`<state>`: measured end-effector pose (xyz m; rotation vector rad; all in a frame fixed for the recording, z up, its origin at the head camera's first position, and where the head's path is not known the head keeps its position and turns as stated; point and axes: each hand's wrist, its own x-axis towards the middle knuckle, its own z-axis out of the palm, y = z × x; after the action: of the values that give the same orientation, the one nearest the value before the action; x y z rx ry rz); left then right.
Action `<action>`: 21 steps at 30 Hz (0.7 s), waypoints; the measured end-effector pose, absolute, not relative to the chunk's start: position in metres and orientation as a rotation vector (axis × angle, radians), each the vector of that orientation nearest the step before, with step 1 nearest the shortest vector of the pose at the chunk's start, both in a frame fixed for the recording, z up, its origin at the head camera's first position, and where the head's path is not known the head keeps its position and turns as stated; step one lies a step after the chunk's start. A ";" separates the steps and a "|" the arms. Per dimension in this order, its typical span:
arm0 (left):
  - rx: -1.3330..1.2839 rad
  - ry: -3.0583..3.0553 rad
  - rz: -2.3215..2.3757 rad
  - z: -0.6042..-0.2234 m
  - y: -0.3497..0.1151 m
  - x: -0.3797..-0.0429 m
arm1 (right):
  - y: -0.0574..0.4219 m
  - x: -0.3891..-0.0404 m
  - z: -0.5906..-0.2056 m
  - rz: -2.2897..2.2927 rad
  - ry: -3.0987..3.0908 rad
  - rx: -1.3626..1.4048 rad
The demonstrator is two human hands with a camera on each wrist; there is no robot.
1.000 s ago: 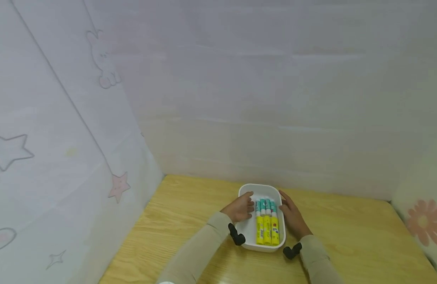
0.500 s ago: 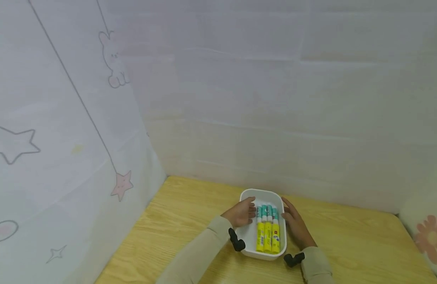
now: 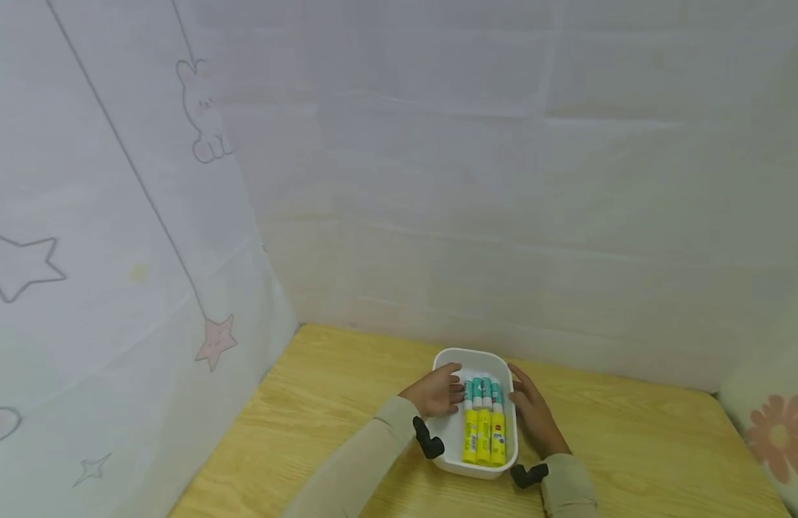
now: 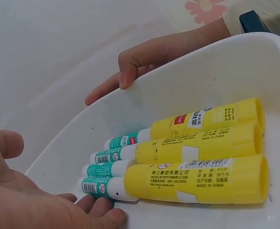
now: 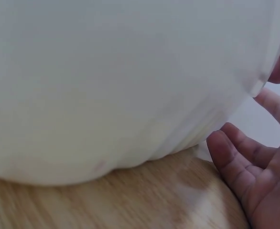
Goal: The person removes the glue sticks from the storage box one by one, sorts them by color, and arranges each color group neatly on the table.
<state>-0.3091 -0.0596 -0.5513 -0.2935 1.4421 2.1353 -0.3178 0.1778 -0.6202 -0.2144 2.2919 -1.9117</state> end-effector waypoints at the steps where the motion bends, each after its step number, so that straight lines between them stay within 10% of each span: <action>1: -0.305 1.448 2.133 -0.551 -0.059 -0.309 | 0.178 -0.318 -0.621 -1.912 2.290 -0.219; 21: -0.105 2.144 1.748 -0.565 -0.037 -0.302 | 0.180 -0.315 -0.620 -1.922 2.311 -0.211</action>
<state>-0.3017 -0.0369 -0.5646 -0.1054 2.1438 1.7478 -0.3153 0.1803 -0.6200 -0.2105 2.3111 -1.9224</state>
